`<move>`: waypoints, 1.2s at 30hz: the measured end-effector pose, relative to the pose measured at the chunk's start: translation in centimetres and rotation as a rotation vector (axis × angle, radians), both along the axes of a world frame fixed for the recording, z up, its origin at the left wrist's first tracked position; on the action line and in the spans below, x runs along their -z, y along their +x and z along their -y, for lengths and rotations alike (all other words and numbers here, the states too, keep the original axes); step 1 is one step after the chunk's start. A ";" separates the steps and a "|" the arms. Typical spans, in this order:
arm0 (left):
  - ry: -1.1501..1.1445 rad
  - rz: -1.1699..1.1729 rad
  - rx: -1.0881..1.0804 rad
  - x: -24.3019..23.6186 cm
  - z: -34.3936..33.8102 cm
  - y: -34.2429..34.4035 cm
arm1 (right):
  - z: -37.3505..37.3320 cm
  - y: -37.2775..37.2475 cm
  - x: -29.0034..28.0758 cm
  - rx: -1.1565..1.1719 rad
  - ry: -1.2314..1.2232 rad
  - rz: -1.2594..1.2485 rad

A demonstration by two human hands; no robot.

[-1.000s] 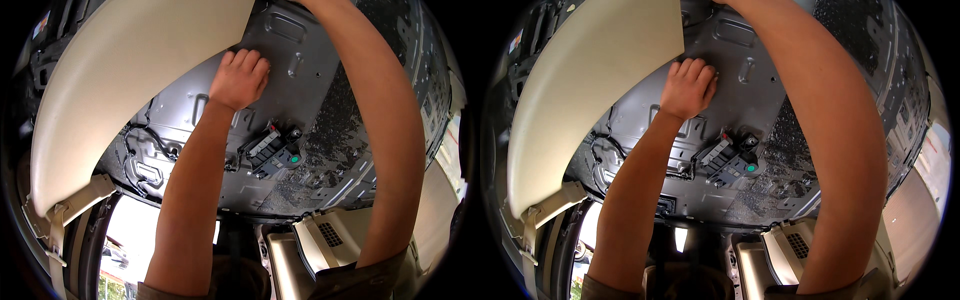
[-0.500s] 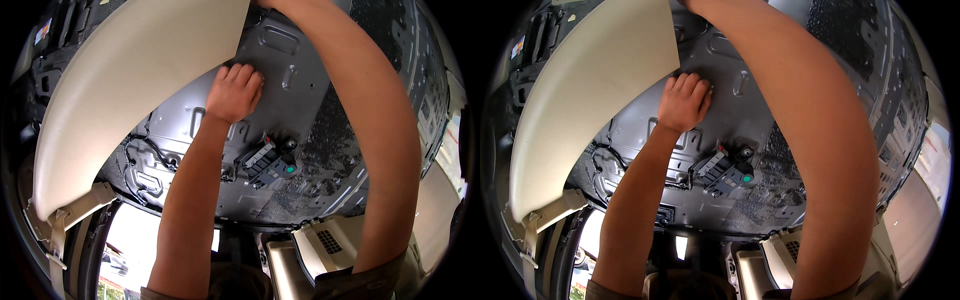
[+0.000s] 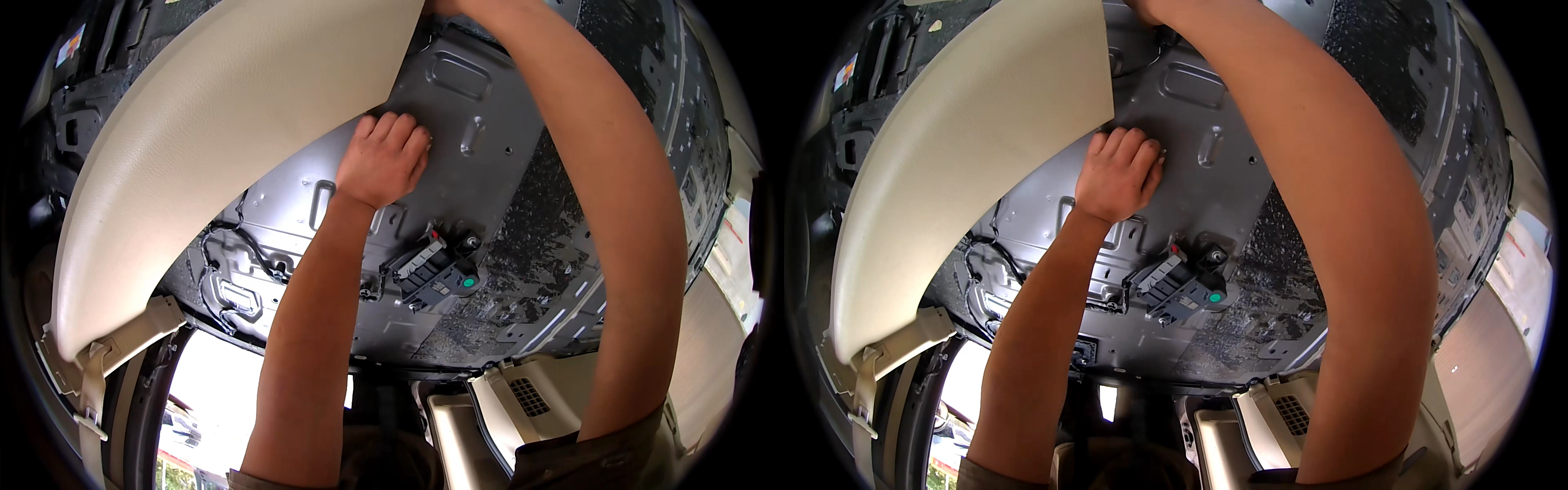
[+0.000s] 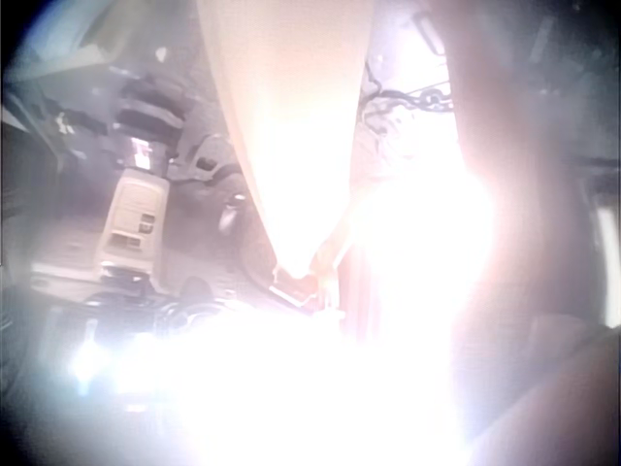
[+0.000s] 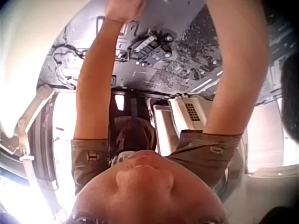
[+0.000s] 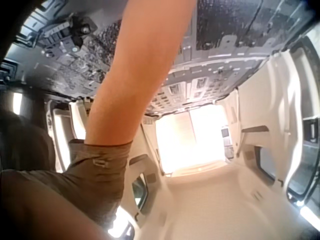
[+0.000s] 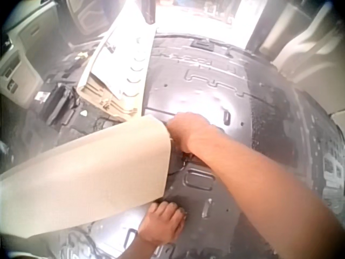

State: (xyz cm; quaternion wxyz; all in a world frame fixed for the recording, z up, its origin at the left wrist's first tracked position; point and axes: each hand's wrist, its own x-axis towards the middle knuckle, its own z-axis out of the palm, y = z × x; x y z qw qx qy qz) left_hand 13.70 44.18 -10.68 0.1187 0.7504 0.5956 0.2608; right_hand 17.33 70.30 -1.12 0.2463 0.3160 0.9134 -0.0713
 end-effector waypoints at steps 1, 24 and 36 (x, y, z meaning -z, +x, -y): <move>0.005 0.004 0.000 0.0 0.0 0.0 | -0.2 0.3 0.2 0.009 0.011 0.009; 0.004 -0.033 -0.003 0.2 -0.1 0.1 | 1.3 3.3 1.0 0.143 0.097 -0.243; -0.007 -0.035 0.003 0.2 -0.1 0.1 | 1.1 3.4 1.8 0.064 0.095 -0.270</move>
